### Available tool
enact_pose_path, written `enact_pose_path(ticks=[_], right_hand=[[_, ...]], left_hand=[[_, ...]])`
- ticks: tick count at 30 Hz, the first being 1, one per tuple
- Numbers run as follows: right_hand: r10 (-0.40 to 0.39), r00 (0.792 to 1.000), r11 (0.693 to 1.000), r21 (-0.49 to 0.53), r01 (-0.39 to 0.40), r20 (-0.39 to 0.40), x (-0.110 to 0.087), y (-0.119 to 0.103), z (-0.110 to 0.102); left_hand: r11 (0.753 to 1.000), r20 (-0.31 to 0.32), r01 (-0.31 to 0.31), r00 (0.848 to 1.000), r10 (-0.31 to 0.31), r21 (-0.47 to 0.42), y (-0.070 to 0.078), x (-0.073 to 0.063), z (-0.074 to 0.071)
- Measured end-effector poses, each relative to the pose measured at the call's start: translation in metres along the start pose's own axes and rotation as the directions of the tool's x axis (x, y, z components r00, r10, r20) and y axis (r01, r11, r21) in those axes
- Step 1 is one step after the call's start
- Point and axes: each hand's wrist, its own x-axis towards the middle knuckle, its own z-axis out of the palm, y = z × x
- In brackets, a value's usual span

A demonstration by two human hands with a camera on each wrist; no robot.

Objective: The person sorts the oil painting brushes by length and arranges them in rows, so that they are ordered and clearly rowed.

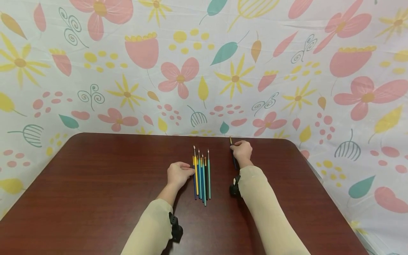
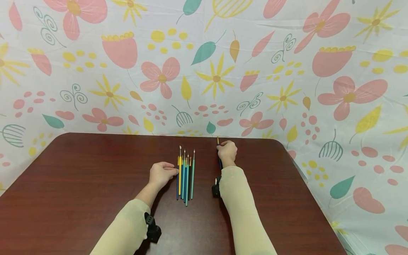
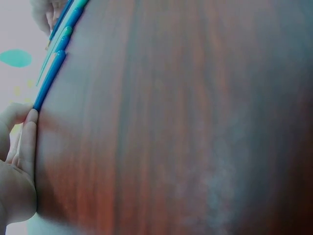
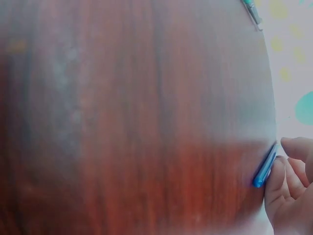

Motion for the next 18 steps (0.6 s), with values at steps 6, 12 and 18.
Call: enact_pose_path(ticks=[6,12,18], right_hand=[[-0.010,1.000,1.000,-0.014,0.010,-0.010,-0.002,-0.001,-0.002],[-0.016,1.000,1.000,-0.002,0.016,-0.010,-0.006,-0.003,-0.006],[-0.037,0.999,0.999,0.039,0.037,-0.011,-0.011,-0.005,-0.010]], left_hand=[[1.000,0.001,0.003,1.000,-0.003,0.003,0.000,0.000,0.000],[1.000,0.003,0.006,1.000,-0.006,0.006,0.001,0.000,0.000],[1.000,0.006,0.008,1.000,-0.008,0.000,0.000,0.001,0.000]])
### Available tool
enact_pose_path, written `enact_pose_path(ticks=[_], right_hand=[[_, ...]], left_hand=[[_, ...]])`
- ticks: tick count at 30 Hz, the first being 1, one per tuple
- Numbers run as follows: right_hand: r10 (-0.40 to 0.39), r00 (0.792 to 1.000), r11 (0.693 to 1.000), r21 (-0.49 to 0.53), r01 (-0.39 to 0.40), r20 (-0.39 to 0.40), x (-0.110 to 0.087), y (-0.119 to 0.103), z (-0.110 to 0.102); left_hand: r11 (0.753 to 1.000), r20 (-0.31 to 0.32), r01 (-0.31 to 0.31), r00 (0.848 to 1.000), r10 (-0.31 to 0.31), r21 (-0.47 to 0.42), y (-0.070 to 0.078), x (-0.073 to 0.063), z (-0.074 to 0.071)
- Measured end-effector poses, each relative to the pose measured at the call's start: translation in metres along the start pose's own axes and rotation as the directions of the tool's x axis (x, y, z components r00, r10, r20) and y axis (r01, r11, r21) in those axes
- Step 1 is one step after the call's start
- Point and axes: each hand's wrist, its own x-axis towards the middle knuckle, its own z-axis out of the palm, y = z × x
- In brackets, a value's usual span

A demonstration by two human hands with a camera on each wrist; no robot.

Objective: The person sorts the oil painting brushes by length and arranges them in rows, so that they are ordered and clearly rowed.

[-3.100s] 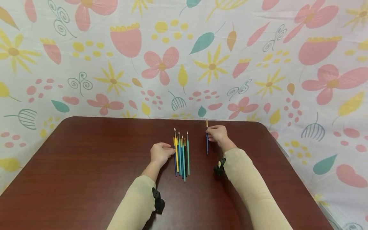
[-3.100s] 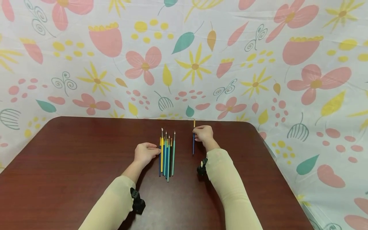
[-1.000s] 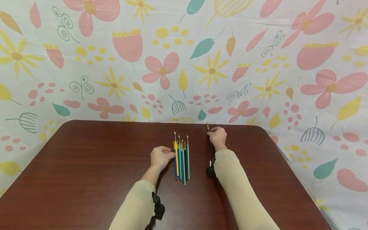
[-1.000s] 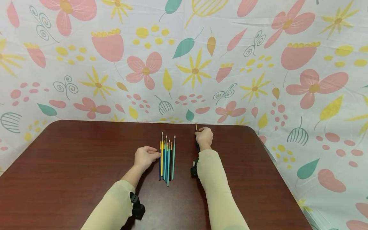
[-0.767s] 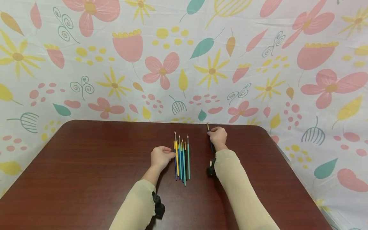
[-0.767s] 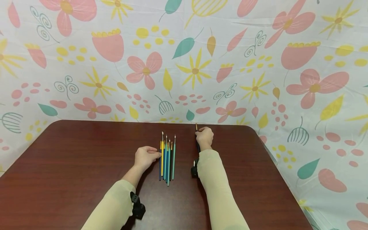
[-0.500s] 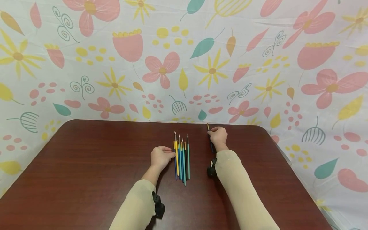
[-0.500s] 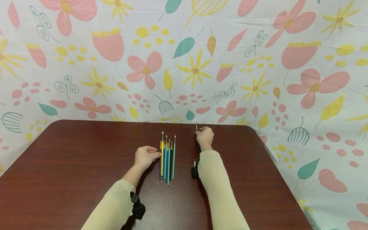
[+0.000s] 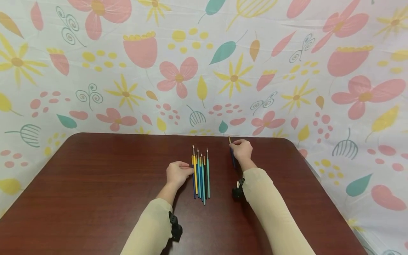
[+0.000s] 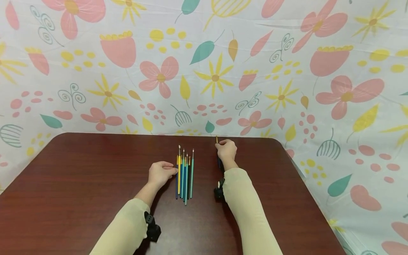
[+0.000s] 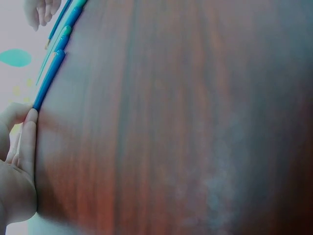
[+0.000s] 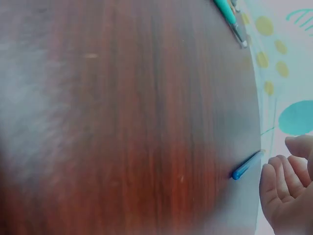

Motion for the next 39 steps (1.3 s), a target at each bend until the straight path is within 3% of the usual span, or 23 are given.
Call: enact_pose_path(ticks=[4,17,39], right_hand=[[-0.012,1.000,1.000,0.028,0.012,0.010,-0.004,-0.002,-0.003],[0.016,0.984,0.975,0.214,-0.054,0.176,-0.027,-0.006,-0.007],[-0.053,0.942,0.961,0.273,-0.043,0.333,-0.069,-0.009,0.001]], left_hand=[[1.000,-0.003,-0.004,1.000,0.004,0.005,0.001,0.002,0.000],[1.000,-0.006,-0.004,1.000,0.004,0.015,0.003,-0.001,0.000],[1.000,-0.005,-0.012,1.000,0.012,-0.003,0.000,-0.005,0.001]])
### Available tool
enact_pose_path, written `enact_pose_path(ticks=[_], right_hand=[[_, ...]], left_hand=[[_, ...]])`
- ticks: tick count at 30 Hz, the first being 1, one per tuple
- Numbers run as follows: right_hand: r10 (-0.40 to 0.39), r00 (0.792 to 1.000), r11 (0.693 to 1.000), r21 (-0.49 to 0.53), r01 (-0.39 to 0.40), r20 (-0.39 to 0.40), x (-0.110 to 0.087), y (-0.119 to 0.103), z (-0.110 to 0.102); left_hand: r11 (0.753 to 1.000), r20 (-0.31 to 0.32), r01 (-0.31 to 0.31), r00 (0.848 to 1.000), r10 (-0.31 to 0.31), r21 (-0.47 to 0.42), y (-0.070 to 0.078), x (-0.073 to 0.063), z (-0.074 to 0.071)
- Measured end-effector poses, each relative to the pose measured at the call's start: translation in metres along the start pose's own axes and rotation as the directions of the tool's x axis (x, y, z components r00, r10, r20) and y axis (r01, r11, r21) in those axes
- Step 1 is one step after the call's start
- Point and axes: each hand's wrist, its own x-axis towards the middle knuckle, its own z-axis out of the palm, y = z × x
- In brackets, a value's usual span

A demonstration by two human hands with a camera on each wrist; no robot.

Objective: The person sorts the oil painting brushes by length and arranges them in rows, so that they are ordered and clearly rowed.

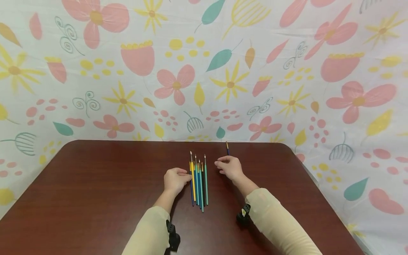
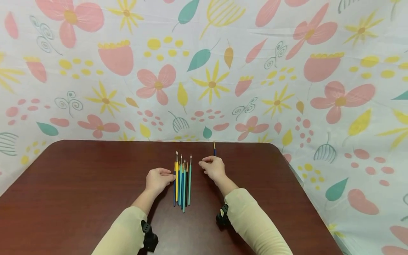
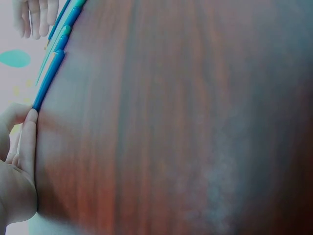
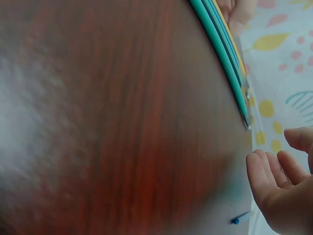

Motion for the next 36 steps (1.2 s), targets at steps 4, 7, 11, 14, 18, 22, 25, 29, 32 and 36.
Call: enact_pose_path(ticks=[4,7,11,14,18,22,25,29,32,36], right_hand=[[0.004,1.000,1.000,0.021,-0.004,0.026,-0.006,0.000,0.010],[0.006,0.999,0.999,0.043,-0.009,0.047,-0.011,-0.001,0.016],[0.013,0.997,0.997,0.072,-0.019,0.078,-0.015,-0.001,0.023],[0.017,0.995,0.996,0.086,-0.026,0.101,-0.016,0.000,0.027],[0.022,0.992,0.993,0.109,-0.036,0.124,-0.016,-0.001,0.030],[0.043,0.990,0.989,0.135,-0.061,0.131,-0.016,-0.003,0.032],[0.056,0.989,0.986,0.149,-0.076,0.136,-0.016,-0.004,0.033],[0.073,0.989,0.983,0.156,-0.093,0.131,-0.016,-0.006,0.035],[0.085,0.989,0.981,0.163,-0.104,0.121,-0.015,-0.005,0.036],[0.098,0.988,0.978,0.173,-0.117,0.119,-0.014,-0.002,0.037]], left_hand=[[1.000,-0.007,0.005,1.000,-0.004,0.015,-0.002,0.000,-0.003],[1.000,-0.006,0.008,1.000,-0.008,0.012,-0.004,0.000,-0.004],[1.000,-0.007,0.007,1.000,-0.007,0.009,-0.004,0.001,-0.004],[1.000,-0.006,0.009,1.000,-0.009,0.009,-0.004,0.001,-0.004],[1.000,-0.003,0.005,1.000,-0.005,0.003,-0.003,0.003,-0.004],[1.000,0.000,0.000,1.000,0.000,-0.002,0.000,0.005,-0.003],[1.000,0.002,0.003,1.000,-0.003,-0.002,0.001,0.006,-0.002],[1.000,0.003,0.012,1.000,-0.012,-0.004,0.002,0.005,-0.001],[1.000,0.003,0.013,1.000,-0.013,-0.009,0.002,0.005,-0.001],[1.000,0.006,0.010,1.000,-0.010,-0.011,0.001,0.005,-0.001]])
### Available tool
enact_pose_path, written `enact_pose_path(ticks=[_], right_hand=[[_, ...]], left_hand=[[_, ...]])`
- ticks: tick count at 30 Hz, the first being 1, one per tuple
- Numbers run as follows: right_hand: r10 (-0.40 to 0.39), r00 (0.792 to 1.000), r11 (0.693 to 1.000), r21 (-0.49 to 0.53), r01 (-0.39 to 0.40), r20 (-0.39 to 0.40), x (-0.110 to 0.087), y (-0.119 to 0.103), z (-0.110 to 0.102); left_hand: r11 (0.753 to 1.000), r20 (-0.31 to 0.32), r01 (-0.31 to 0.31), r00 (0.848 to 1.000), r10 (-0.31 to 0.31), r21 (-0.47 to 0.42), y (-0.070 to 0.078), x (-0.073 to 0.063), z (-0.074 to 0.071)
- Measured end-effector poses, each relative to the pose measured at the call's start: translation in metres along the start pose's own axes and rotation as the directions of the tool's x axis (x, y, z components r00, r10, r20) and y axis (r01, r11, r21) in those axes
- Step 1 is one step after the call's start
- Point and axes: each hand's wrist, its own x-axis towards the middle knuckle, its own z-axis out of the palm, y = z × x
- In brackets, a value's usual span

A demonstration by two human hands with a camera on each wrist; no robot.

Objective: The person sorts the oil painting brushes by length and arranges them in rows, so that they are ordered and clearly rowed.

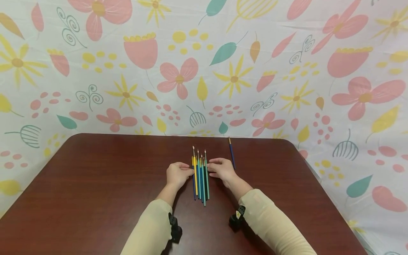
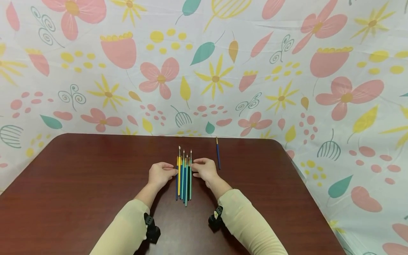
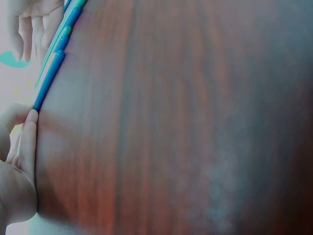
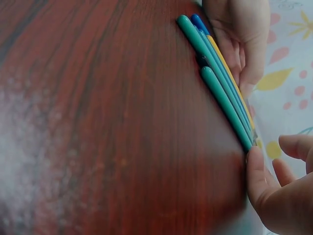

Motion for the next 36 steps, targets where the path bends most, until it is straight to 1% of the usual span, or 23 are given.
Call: enact_pose_path(ticks=[6,10,15,21,24,28,31,34,36], right_hand=[[0.002,1.000,1.000,0.010,-0.002,-0.007,0.002,0.001,0.000],[0.005,1.000,1.000,-0.009,-0.005,-0.028,0.001,-0.002,0.001],[-0.016,0.998,0.996,-0.088,0.011,-0.057,0.000,-0.003,0.005],[-0.054,0.994,0.984,-0.176,0.036,-0.094,0.001,-0.001,0.008],[-0.075,0.991,0.972,-0.231,0.048,-0.110,0.003,0.000,0.010],[-0.107,0.988,0.951,-0.300,0.071,-0.108,0.003,0.000,0.013],[-0.120,0.987,0.943,-0.324,0.079,-0.108,0.004,0.000,0.015],[-0.120,0.986,0.941,-0.328,0.076,-0.115,0.005,0.000,0.016],[-0.115,0.986,0.944,-0.323,0.071,-0.118,0.005,0.000,0.016]], left_hand=[[1.000,0.000,-0.001,1.000,0.001,0.005,0.000,0.000,0.000],[1.000,-0.003,-0.008,1.000,0.008,0.009,0.000,-0.001,0.000],[1.000,0.000,-0.009,1.000,0.009,0.002,0.001,-0.001,0.001],[1.000,0.003,-0.011,1.000,0.011,-0.004,0.001,-0.001,0.001],[1.000,0.002,-0.016,1.000,0.016,-0.001,0.001,-0.001,0.001],[1.000,0.001,-0.017,1.000,0.017,-0.002,0.000,0.000,0.001],[1.000,-0.001,-0.009,1.000,0.009,-0.004,0.000,0.000,0.000],[1.000,0.002,-0.017,1.000,0.017,-0.002,0.000,-0.001,0.000],[1.000,0.002,-0.011,1.000,0.011,-0.005,0.000,-0.001,0.000]])
